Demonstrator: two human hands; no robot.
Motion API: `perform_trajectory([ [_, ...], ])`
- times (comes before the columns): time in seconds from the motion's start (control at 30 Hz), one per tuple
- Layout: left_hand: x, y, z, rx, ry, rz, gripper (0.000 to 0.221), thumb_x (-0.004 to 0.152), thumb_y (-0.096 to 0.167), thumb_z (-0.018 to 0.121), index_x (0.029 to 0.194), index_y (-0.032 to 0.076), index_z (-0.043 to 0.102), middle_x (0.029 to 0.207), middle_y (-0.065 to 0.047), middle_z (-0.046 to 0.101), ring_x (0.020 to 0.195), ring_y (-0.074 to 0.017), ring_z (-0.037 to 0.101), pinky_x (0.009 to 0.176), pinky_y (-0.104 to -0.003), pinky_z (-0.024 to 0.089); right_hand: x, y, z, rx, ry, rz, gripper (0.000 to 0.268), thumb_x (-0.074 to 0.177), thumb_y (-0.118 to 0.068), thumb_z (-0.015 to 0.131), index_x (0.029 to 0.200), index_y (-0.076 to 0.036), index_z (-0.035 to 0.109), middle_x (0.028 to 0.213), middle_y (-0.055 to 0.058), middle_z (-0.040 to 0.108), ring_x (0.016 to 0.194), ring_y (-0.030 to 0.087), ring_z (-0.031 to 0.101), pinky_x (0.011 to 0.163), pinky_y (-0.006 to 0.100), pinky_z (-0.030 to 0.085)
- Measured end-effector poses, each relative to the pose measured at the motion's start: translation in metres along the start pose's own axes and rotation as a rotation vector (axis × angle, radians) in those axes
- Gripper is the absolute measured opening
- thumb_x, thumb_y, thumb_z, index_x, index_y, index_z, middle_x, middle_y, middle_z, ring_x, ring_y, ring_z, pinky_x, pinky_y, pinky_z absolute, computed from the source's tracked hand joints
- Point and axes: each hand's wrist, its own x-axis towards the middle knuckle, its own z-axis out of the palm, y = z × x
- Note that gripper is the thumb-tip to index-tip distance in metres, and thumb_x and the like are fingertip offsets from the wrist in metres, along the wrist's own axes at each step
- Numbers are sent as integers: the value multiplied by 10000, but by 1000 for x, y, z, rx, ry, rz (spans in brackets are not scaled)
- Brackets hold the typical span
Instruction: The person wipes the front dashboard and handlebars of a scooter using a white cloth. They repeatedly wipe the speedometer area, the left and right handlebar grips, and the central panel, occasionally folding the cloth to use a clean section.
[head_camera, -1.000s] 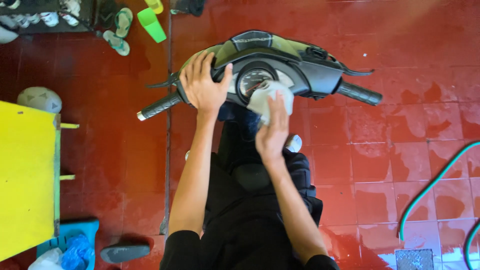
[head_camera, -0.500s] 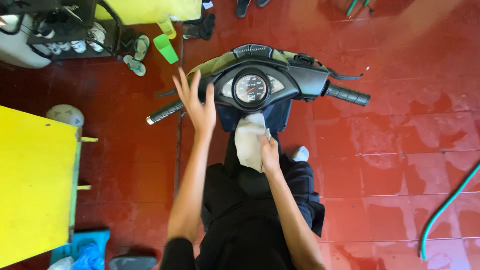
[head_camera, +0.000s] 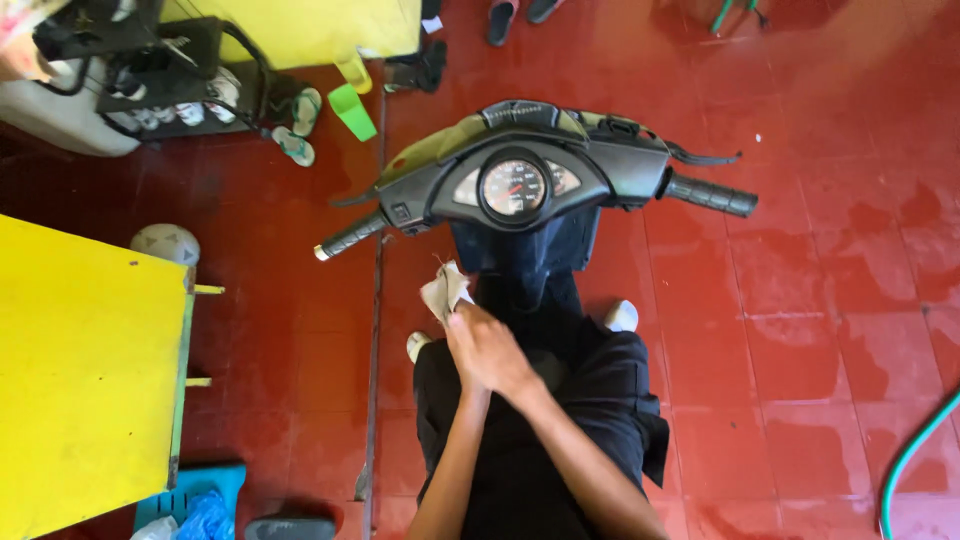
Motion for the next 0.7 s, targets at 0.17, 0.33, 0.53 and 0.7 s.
perform_trajectory([
  [0.17, 19, -14, -17, -349, 96, -248, 313, 994, 266, 652, 1261, 115, 586, 1284, -116, 629, 1121, -231, 598, 955, -382, 516, -5, -8, -16, 148, -150, 4, 680, 1090, -455, 182, 1362, -33, 641, 1423, 219, 603, 1345, 386, 546, 1126, 521, 417],
  [0.33, 18, -1, -25, -672, 189, -542, 209, 961, 296, 721, 1070, 119, 706, 1092, -103, 776, 906, -209, 742, 818, -330, 603, -10, 29, -16, 323, 53, -264, 470, 1091, -277, 372, 1207, -19, 747, 1235, 231, 718, 1181, 403, 665, 1039, 511, 490],
  [0.53, 94, 57, 18, -50, 639, -38, 696, 807, 174, 886, 1408, 57, 556, 1348, -169, 652, 1211, -200, 634, 1045, -347, 523, -31, 104, -49, 294, 320, -350, 315, 1052, -67, 487, 1259, 2, 714, 1225, 238, 714, 1212, 389, 643, 1089, 497, 452],
  [0.7, 151, 68, 72, 510, 143, 662, 923, 768, -191, 502, 1608, -95, 131, 1622, -409, 71, 1522, -523, 45, 1268, -596, 49, -76, 334, -24, -350, 617, 118, 474, 958, -282, 715, 1347, -17, 660, 1217, 295, 653, 1218, 471, 612, 1045, 543, 505],
])
